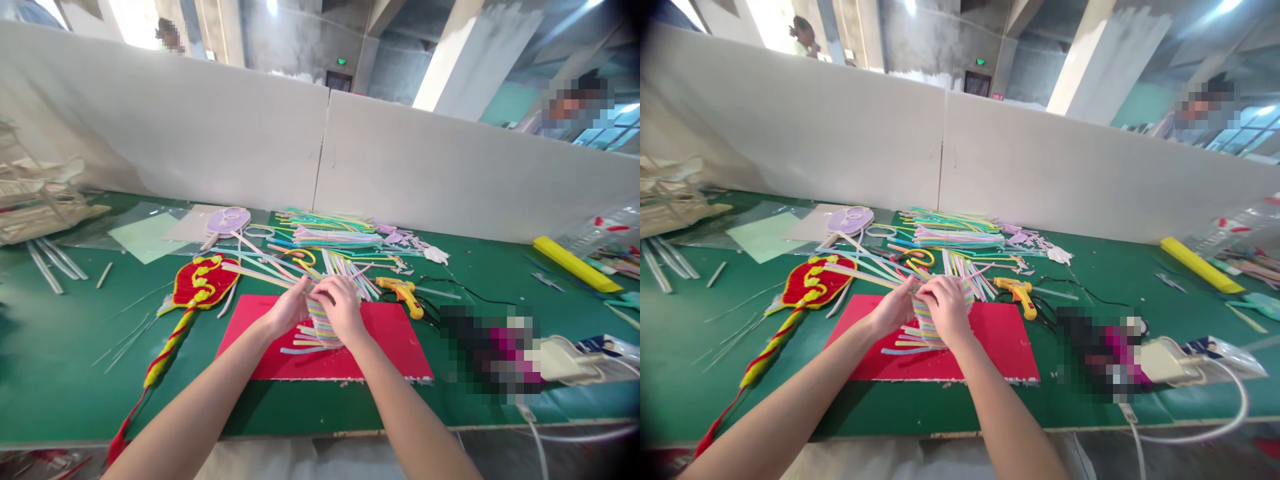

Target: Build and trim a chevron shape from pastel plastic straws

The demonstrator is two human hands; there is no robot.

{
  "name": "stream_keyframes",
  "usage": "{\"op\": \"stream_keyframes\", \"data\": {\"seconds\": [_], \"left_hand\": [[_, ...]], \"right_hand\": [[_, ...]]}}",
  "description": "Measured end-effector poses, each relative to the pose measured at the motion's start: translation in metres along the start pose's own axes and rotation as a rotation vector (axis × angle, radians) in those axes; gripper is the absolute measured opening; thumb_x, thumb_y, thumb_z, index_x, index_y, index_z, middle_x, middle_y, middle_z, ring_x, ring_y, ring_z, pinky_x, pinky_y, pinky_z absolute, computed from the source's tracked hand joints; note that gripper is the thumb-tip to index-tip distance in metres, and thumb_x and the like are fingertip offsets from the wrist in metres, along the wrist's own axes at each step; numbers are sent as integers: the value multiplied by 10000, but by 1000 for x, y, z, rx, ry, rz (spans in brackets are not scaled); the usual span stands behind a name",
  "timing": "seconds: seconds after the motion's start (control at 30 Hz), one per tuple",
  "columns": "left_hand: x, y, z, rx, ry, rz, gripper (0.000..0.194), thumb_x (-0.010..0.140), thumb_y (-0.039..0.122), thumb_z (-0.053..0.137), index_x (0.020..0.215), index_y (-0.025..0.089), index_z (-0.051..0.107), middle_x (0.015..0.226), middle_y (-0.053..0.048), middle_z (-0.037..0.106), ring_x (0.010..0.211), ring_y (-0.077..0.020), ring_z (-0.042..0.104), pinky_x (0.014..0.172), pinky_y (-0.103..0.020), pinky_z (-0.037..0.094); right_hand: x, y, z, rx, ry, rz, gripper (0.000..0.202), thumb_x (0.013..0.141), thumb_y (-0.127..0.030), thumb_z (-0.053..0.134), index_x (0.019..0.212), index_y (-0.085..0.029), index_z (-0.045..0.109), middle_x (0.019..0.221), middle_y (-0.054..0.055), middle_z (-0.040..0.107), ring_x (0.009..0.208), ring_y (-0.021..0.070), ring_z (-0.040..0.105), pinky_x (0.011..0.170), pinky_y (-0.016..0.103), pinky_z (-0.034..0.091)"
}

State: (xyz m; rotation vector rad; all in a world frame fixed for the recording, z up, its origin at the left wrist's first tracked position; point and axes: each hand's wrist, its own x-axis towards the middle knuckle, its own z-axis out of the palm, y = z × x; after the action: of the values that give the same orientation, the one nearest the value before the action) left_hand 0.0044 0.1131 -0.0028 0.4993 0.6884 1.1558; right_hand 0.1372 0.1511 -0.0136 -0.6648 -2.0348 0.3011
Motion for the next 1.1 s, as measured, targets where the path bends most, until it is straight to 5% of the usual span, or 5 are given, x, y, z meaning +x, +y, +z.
{"op": "stream_keyframes", "data": {"seconds": [0.3, 0.43, 0.7, 0.83, 1.1], "left_hand": [[2, 4, -7, -9, 54, 31, 459, 906, 404, 386, 1219, 106, 539, 931, -118, 722, 742, -243, 691, 640, -321, 524], [0, 13, -8, -39, 89, 97, 511, 912, 433, 339, 1263, 104, 511, 998, -127, 715, 852, -279, 686, 741, -391, 523], [-7, 23, -3, 157, 397, 136, 327, 814, 334, 571, 1053, 129, 655, 642, -37, 717, 542, -220, 667, 532, -291, 493], [-6, 23, -4, 125, 379, 161, 317, 839, 316, 535, 1063, 124, 652, 735, -62, 739, 550, -217, 671, 537, -299, 501], [5, 11, -16, 305, 199, 223, 304, 709, 355, 708, 882, 107, 680, 728, -91, 721, 678, -233, 675, 562, -268, 483]], "right_hand": [[-1, -1, -1, 13, 19, 41, 75, 876, -237, 551, 805, -216, 560, 818, 20, 603, 847, 180, 557, 771, 328, 410], [0, 11, -11, 14, 179, 85, 118, 885, -284, 533, 798, -208, 554, 805, 26, 594, 820, 179, 544, 772, 330, 407], [4, 34, -30, 242, 497, 544, 324, 857, -482, 466, 744, -186, 532, 716, 23, 595, 705, 167, 561, 713, 295, 439], [4, 29, -23, 310, 445, 615, 376, 845, -523, 458, 763, -176, 578, 721, 24, 618, 711, 163, 574, 724, 293, 450], [0, 26, -8, 780, 117, 795, 448, 718, -460, 665, 1056, -166, 651, 943, 39, 711, 951, 239, 630, 858, 384, 497]]}}
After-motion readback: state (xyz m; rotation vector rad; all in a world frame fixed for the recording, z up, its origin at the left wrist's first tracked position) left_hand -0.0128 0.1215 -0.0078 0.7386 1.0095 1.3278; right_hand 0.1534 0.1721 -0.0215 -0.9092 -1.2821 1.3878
